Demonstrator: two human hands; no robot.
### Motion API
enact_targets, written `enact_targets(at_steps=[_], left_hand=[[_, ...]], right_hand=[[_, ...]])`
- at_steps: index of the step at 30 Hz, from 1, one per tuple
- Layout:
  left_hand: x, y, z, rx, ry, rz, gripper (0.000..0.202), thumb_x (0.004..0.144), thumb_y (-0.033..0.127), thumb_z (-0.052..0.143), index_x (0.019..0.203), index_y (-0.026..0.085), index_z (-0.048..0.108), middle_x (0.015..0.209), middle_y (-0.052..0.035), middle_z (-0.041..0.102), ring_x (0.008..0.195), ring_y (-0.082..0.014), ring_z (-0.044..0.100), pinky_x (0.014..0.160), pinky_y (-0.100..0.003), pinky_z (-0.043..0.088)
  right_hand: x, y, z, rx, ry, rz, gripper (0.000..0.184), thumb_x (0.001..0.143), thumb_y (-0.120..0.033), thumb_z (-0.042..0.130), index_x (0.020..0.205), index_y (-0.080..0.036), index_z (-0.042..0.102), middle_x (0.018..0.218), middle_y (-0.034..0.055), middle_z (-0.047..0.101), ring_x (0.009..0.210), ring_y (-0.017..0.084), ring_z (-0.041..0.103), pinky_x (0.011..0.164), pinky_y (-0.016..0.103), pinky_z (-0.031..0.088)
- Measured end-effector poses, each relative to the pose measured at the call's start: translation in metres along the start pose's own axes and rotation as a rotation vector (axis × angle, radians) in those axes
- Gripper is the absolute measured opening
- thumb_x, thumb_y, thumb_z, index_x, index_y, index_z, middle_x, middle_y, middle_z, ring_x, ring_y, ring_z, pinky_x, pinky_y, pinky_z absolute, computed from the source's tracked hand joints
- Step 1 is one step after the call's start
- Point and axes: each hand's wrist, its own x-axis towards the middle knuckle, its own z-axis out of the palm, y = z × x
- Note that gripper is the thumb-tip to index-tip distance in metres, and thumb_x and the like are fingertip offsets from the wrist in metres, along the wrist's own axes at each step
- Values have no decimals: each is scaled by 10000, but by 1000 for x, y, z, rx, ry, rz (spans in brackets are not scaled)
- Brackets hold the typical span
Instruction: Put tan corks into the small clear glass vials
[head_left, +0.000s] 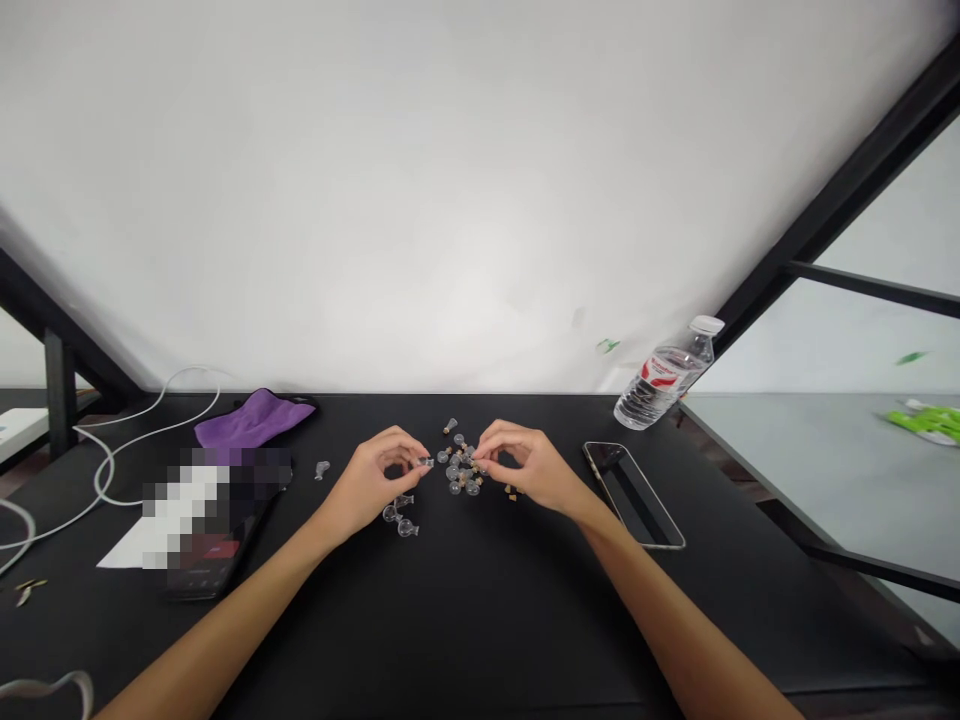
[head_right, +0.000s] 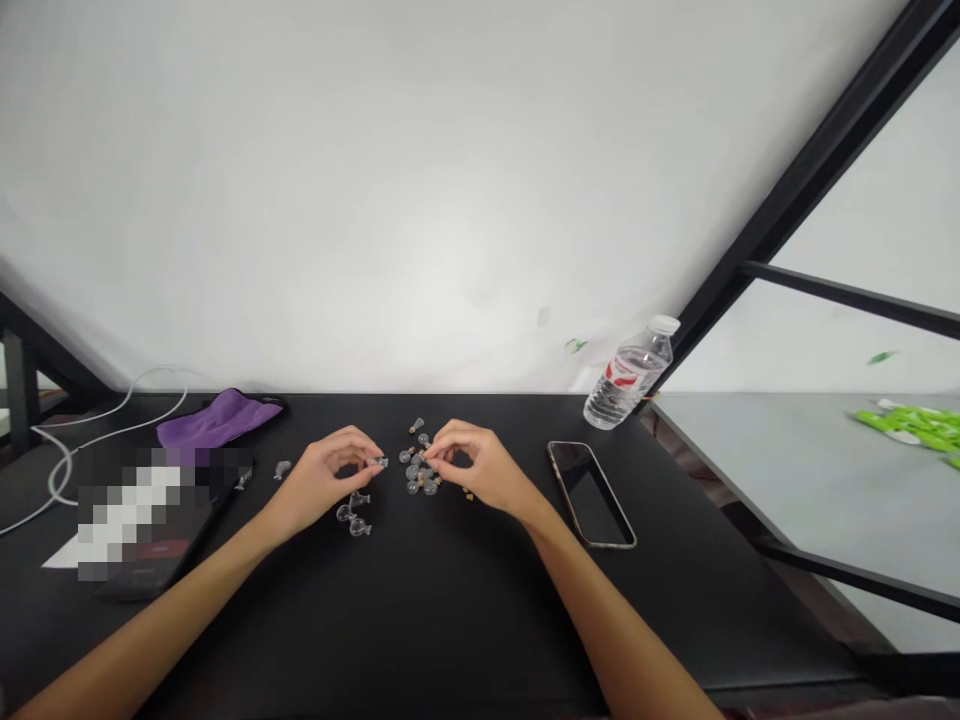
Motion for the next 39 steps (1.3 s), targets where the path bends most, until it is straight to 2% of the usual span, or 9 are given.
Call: enact_targets(at_steps=[5, 11, 14, 26, 31, 39], left_hand=[[-4, 10, 17, -168, 1, -10, 133, 869, 265, 774, 960, 175, 738, 1003, -58, 643, 768, -127, 616, 736, -280, 552], [-8, 12, 23, -250, -12, -81, 154, 853, 271, 800, 949, 160, 752, 997, -72, 700, 917, -193, 711, 862, -312, 588], [-9, 12, 25, -274, -13, -109, 174, 845, 278, 813, 955, 157, 754, 988, -72, 721, 949, -207, 728, 879, -309, 594], [-9, 11, 24, -459, -21, -253, 215, 758, 258, 891, 873, 133, 758, 849, -60, 774, 774, -166, 733, 777, -285, 609], [-9, 13, 25, -471, -3, -237, 195, 744, 239, 897, 843, 133, 767, 822, -47, 756, 744, -150, 728, 752, -270, 615], [-12, 13, 28, -383, 71, -106, 147, 751, 234, 892, 821, 150, 794, 808, -20, 675, 763, -168, 751, 754, -276, 637]], right_hand=[[-2, -4, 19, 31, 3, -13, 82, 890, -285, 769, 926, -213, 788, 955, 58, 628, 828, 175, 624, 768, 321, 533], [-3, -9, 28, 58, 3, 4, 93, 882, -263, 789, 960, -215, 775, 951, 53, 671, 849, 181, 624, 783, 326, 513], [-4, -9, 31, 56, 34, 8, 106, 865, -264, 810, 953, -215, 777, 929, 47, 695, 843, 182, 635, 779, 326, 506], [-6, -10, 34, 71, 93, 77, 102, 819, -288, 848, 827, -211, 781, 836, 38, 729, 807, 200, 687, 778, 339, 536], [-5, -12, 35, 85, 98, 77, 97, 794, -259, 863, 786, -206, 782, 794, 29, 727, 776, 191, 679, 759, 325, 523], [-4, -4, 43, 253, 134, 162, 141, 763, -273, 876, 797, -191, 767, 767, 27, 753, 758, 190, 712, 750, 321, 557]])
